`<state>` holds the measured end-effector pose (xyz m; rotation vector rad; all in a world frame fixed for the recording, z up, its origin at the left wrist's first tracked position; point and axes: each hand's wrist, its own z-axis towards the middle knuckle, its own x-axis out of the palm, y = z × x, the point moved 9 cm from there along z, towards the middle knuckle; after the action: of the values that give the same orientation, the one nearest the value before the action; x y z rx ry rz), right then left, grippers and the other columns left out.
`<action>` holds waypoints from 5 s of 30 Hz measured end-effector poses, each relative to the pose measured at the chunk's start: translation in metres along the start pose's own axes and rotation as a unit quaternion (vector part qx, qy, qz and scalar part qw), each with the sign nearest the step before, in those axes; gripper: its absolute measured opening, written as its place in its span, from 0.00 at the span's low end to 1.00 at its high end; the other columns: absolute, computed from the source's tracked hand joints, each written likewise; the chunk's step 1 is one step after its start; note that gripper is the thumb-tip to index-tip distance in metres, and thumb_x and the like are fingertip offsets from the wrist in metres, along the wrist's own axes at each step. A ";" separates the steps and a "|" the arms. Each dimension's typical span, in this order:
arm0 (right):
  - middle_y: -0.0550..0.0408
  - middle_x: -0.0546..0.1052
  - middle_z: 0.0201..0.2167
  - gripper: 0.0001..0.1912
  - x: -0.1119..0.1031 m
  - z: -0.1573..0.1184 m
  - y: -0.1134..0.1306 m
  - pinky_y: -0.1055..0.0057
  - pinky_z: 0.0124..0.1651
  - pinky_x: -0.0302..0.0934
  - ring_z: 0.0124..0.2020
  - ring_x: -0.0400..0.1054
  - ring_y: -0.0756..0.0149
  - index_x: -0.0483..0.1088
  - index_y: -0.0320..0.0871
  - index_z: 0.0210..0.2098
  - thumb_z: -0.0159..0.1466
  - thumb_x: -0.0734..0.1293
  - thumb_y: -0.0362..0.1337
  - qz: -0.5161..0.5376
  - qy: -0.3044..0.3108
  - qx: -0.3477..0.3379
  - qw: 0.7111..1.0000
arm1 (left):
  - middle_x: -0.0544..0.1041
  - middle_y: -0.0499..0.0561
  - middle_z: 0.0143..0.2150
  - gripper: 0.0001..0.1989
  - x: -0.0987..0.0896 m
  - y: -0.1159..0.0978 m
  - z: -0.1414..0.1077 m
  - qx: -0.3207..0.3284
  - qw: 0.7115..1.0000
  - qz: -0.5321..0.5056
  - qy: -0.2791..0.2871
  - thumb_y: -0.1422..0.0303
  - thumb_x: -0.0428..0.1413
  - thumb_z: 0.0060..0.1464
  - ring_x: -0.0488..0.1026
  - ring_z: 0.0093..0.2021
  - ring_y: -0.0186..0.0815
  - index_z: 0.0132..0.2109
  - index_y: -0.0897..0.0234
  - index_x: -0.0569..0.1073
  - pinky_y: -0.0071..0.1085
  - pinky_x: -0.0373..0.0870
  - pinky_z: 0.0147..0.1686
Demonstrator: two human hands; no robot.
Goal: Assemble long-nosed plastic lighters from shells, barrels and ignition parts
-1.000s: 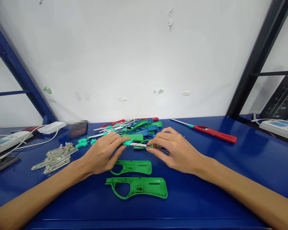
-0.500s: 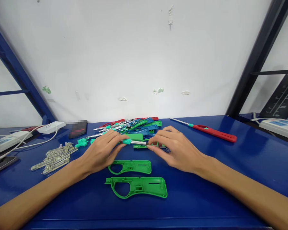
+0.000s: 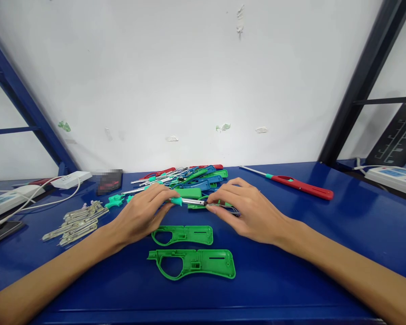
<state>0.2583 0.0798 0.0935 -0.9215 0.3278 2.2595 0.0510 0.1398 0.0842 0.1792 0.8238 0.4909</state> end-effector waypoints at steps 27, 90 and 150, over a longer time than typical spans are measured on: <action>0.54 0.85 0.48 0.06 -0.004 -0.001 0.003 0.60 0.50 0.82 0.44 0.82 0.63 0.81 0.44 0.54 0.81 0.74 0.38 -0.014 -0.019 -0.041 0.999 | 0.83 0.49 0.45 0.06 -0.005 -0.008 0.004 0.013 0.999 -0.029 -0.009 0.71 0.62 0.81 0.83 0.38 0.35 0.59 0.66 0.79 0.29 0.84 0.35; 0.54 0.93 0.44 0.18 -0.009 -0.003 0.006 0.57 0.50 0.77 0.42 0.84 0.60 0.87 0.53 0.61 0.78 0.74 0.28 -0.045 -0.049 -0.063 0.996 | 0.87 0.51 0.44 0.18 -0.012 -0.011 0.001 0.056 0.997 0.017 -0.048 0.82 0.51 0.79 0.81 0.35 0.33 0.66 0.60 0.75 0.27 0.79 0.32; 0.52 0.89 0.46 0.14 -0.019 0.002 0.020 0.62 0.46 0.79 0.42 0.84 0.61 0.82 0.49 0.57 0.79 0.71 0.26 -0.053 -0.072 -0.055 0.994 | 0.86 0.54 0.43 0.11 -0.016 -0.017 0.003 0.042 0.997 0.013 -0.063 0.74 0.49 0.86 0.81 0.34 0.34 0.64 0.65 0.75 0.27 0.77 0.29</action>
<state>0.2543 0.0568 0.1071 -0.8053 0.0888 2.2495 0.0501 0.1176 0.0914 0.2954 0.7189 0.4656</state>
